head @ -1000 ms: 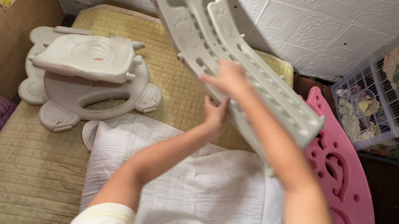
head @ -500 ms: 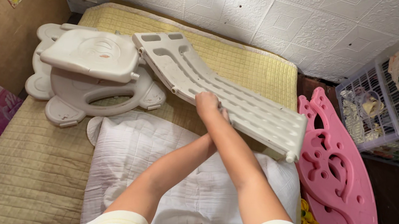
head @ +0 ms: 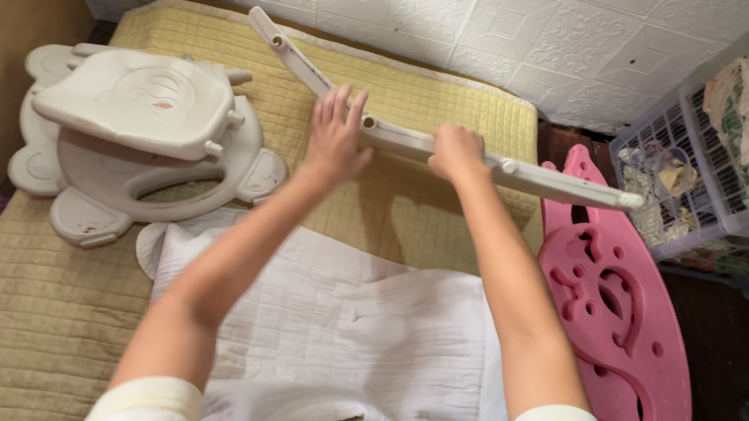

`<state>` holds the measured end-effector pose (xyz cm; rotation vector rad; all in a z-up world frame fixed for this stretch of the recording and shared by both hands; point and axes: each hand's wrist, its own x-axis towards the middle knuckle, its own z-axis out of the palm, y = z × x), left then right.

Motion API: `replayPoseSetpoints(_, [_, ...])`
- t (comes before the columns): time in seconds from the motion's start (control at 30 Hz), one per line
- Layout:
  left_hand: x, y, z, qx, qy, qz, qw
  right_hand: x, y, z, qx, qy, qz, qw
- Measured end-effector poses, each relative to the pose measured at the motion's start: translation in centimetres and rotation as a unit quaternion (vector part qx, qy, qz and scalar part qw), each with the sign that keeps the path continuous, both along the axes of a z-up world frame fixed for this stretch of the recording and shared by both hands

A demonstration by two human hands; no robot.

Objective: The person disassembles a pink and white plastic playpen by removing yellow fasteners, then reassembles it by aligning the panels and inserting the fasteners. The person handles the panels and fasteners by hand throughout the process.

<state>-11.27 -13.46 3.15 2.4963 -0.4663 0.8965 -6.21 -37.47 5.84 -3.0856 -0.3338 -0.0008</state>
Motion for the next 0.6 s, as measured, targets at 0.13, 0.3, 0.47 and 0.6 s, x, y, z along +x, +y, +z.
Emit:
replayPoseSetpoints(0.13, [4.5, 1.3, 1.0, 0.183, -0.025, -0.024, 0.982, -1.5, -1.8, 1.8, 0.087, -0.025, -0.030, 0.995])
replayPoseSetpoints(0.3, [6.6, 0.4, 1.4, 0.172, 0.090, -0.090, 0.977, -2.4, -4.0, 2.3, 0.091, -0.024, -0.051, 0.994])
replayPoseSetpoints(0.47, [5.9, -1.2, 2.6, 0.184, 0.146, -0.091, 0.968, -2.2, -7.1, 2.3, 0.166, -0.020, -0.048, 0.985])
replayPoseSetpoints(0.6, [5.3, -2.1, 3.1, 0.186, 0.170, -0.091, 0.964, -1.8, -8.4, 1.1, 0.159, -0.065, -0.029, 0.985])
